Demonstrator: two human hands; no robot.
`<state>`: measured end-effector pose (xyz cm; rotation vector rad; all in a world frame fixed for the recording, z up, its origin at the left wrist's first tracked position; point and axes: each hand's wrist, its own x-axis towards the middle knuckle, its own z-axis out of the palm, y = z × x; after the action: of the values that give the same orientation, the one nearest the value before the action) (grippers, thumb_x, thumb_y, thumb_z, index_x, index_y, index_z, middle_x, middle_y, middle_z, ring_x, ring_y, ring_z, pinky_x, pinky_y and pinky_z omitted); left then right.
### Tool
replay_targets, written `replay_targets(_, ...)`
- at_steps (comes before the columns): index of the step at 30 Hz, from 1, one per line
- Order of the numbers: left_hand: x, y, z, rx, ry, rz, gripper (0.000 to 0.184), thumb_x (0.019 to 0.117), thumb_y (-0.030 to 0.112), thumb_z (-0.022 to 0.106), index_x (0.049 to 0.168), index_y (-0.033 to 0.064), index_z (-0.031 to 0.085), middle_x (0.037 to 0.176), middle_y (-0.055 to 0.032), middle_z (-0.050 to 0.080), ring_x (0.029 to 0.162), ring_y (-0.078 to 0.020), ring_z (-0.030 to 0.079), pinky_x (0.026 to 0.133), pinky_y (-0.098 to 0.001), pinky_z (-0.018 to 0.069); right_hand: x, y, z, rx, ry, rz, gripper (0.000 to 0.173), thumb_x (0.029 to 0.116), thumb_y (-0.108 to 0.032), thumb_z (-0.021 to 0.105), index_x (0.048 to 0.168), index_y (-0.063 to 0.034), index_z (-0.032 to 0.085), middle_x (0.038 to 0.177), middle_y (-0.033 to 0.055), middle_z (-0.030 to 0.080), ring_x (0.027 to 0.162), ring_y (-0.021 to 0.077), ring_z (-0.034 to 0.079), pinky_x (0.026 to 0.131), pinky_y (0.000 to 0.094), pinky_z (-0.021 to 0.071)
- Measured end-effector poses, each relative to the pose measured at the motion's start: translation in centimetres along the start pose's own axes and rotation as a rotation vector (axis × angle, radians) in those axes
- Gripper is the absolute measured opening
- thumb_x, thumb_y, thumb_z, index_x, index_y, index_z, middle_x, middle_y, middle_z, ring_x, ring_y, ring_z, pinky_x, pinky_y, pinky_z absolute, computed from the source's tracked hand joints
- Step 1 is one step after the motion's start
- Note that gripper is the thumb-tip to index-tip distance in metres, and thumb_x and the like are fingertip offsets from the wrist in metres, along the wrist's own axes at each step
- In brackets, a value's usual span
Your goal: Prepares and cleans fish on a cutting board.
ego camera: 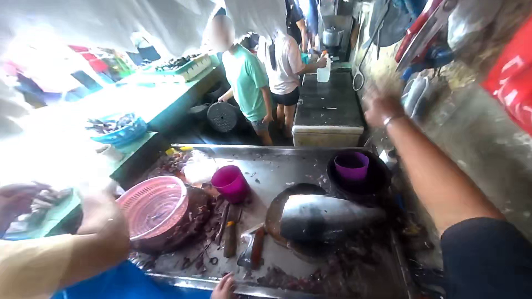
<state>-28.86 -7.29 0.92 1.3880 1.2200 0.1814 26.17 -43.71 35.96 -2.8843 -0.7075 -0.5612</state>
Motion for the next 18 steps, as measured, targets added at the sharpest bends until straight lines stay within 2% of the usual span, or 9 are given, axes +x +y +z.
replay_targets(2, -0.8, 2.2, 4.8, -0.002, -0.162, 0.144, 0.035, 0.1044, 0.021, 0.056, 0.132, 0.0004, 0.061, 0.111, -0.0166, 0.07, 0.089, -0.0207, 0.069, 0.076, -0.0407, 0.0572, -3.9, -2.9, 6.7, 0.059, -0.25, -0.227, 0.063, 0.0897, -0.009, 0.067, 0.151, -0.0177, 0.054, 0.156, 0.0162, 0.049, 0.15, 0.0391, 0.038, 0.117, 0.0707, 0.0276)
replay_targets(4, -3.0, 3.6, 9.1, -0.01, -0.377, 0.21, 0.032, 0.105, 0.017, 0.055, 0.129, -0.0022, 0.062, 0.107, -0.0146, 0.071, 0.086, -0.0177, 0.068, 0.076, -0.0371, 0.0581, -11.0, -3.7, 13.3, 0.148, -0.527, -0.241, 0.066, 0.0813, -0.008, 0.078, 0.144, -0.0104, 0.058, 0.14, 0.02, 0.061, 0.132, 0.0411, 0.055, 0.109, 0.0672, 0.0428)
replay_targets(6, -5.2, 4.1, 12.5, -0.011, -0.588, 0.166, 0.03, 0.1045, 0.016, 0.055, 0.127, -0.0023, 0.062, 0.101, -0.0115, 0.07, 0.083, -0.0163, 0.067, 0.076, -0.0351, 0.0581, -17.7, -3.7, 15.8, 0.025, -0.915, -0.086, 0.086, 0.0819, -0.013, 0.081, 0.155, -0.0019, 0.038, 0.141, 0.0313, 0.056, 0.13, 0.0509, 0.054, 0.105, 0.0716, 0.0411)
replay_targets(7, -5.9, 4.0, 13.8, -0.003, -0.676, 0.128, 0.03, 0.1044, 0.016, 0.055, 0.127, -0.0012, 0.062, 0.1, -0.0105, 0.069, 0.081, -0.016, 0.067, 0.074, -0.0345, 0.0583, -19.7, -3.5, 16.4, -0.016, -1.001, 0.021, 0.102, 0.0803, -0.012, 0.083, 0.163, -0.0058, 0.023, 0.149, 0.0331, 0.048, 0.137, 0.054, 0.046, 0.109, 0.0733, 0.0357)
replay_targets(10, -7.3, 3.1, 16.6, 0.027, -0.812, 0.002, 0.027, 0.1065, 0.017, 0.053, 0.127, 0.0016, 0.062, 0.094, -0.0078, 0.068, 0.073, -0.0133, 0.064, 0.066, -0.0301, 0.0561, -22.9, -1.5, 16.5, 0.03, -0.763, 0.057, 0.112, 0.0717, 0.002, 0.083, 0.165, -0.017, 0.024, 0.156, 0.031, 0.039, 0.144, 0.0545, 0.036, 0.112, 0.0703, 0.0369)
replay_targets(12, -7.5, 2.8, 16.9, 0.08, -0.856, -0.029, 0.025, 0.1062, 0.016, 0.053, 0.126, 0.0028, 0.062, 0.089, -0.0054, 0.067, 0.068, -0.0103, 0.061, 0.061, -0.0265, 0.0517, -26.2, -0.9, 16.5, 0.117, -0.472, 0.011, 0.093, 0.0753, 0.005, 0.074, 0.159, -0.0192, 0.041, 0.157, 0.0285, 0.039, 0.145, 0.053, 0.035, 0.116, 0.0666, 0.035)
replay_targets(14, -6.9, 2.8, 16.8, 0.125, -0.906, -0.035, 0.024, 0.1056, 0.016, 0.055, 0.125, 0.0036, 0.062, 0.09, -0.0045, 0.067, 0.067, -0.0091, 0.06, 0.061, -0.0251, 0.0505, -30.0, -0.6, 17.7, 0.194, -0.29, -0.031, 0.064, 0.0793, 0.001, 0.07, 0.142, -0.0094, 0.061, 0.147, 0.0258, 0.053, 0.138, 0.0489, 0.046, 0.116, 0.0615, 0.0381)
replay_targets(16, -6.0, 2.7, 16.3, 0.168, -0.932, -0.085, 0.025, 0.1061, 0.018, 0.055, 0.127, 0.0056, 0.062, 0.093, -0.0054, 0.069, 0.07, -0.0101, 0.061, 0.062, -0.0259, 0.0508, -33.1, -0.4, 19.3, 0.237, -0.424, 0.067, 0.071, 0.0784, 0.001, 0.073, 0.147, -0.0072, 0.055, 0.153, 0.0219, 0.049, 0.143, 0.0445, 0.043, 0.119, 0.0584, 0.0366)
replay_targets(18, -5.1, 2.7, 15.6, 0.19, -0.934, -0.147, 0.024, 0.1065, 0.019, 0.054, 0.127, 0.0078, 0.063, 0.092, -0.0047, 0.068, 0.069, -0.0102, 0.061, 0.061, -0.0255, 0.0497, -34.3, 0.5, 20.8, 0.185, -0.61, 0.21, 0.104, 0.0738, 0.002, 0.08, 0.164, -0.0159, 0.03, 0.169, 0.0161, 0.027, 0.154, 0.0425, 0.026, 0.122, 0.0635, 0.0275)
